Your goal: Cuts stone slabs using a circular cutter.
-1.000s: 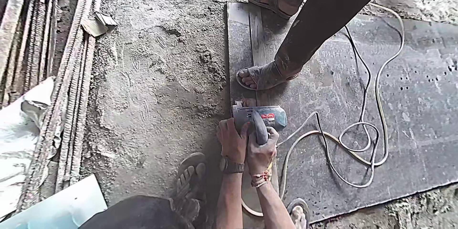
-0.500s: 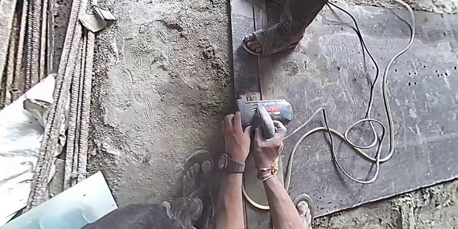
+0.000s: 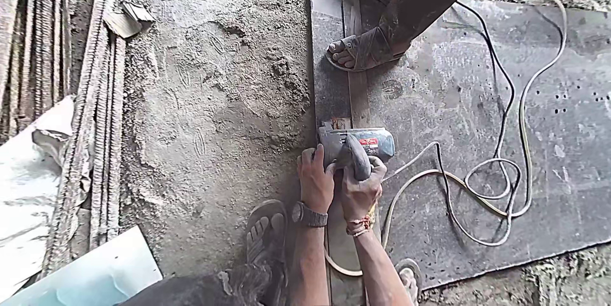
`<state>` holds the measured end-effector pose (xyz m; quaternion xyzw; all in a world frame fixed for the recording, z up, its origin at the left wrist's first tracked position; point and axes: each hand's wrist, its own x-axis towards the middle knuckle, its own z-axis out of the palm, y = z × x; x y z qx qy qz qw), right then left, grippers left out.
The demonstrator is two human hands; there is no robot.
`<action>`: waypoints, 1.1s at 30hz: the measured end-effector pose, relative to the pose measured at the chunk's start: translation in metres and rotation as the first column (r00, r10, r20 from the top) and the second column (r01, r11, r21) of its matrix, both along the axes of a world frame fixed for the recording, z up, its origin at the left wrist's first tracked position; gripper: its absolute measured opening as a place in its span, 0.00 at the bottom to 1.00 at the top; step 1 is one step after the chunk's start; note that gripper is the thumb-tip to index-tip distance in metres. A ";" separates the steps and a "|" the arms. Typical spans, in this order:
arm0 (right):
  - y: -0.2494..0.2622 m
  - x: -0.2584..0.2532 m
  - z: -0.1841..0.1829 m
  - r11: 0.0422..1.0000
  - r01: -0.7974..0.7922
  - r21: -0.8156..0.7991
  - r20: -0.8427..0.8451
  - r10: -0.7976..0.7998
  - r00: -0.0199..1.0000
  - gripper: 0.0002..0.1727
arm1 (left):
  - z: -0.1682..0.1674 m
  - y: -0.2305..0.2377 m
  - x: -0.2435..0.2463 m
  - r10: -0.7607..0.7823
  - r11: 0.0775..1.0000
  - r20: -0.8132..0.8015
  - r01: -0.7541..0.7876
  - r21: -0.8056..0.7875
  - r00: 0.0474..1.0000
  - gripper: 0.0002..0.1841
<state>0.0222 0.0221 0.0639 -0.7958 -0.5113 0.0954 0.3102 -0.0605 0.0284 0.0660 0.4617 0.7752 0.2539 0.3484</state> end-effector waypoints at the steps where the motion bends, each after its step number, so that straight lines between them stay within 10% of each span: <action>1: 0.001 -0.001 0.000 1.000 0.004 0.000 0.001 -0.004 1.000 0.29 | 0.000 0.001 0.000 0.001 1.000 0.002 -0.001 0.000 1.000 0.28; 33: 0.025 -0.002 0.002 0.998 0.017 -0.057 -0.183 -0.027 0.983 0.29 | -0.007 0.020 0.001 0.163 0.984 -0.003 -0.163 0.077 0.987 0.22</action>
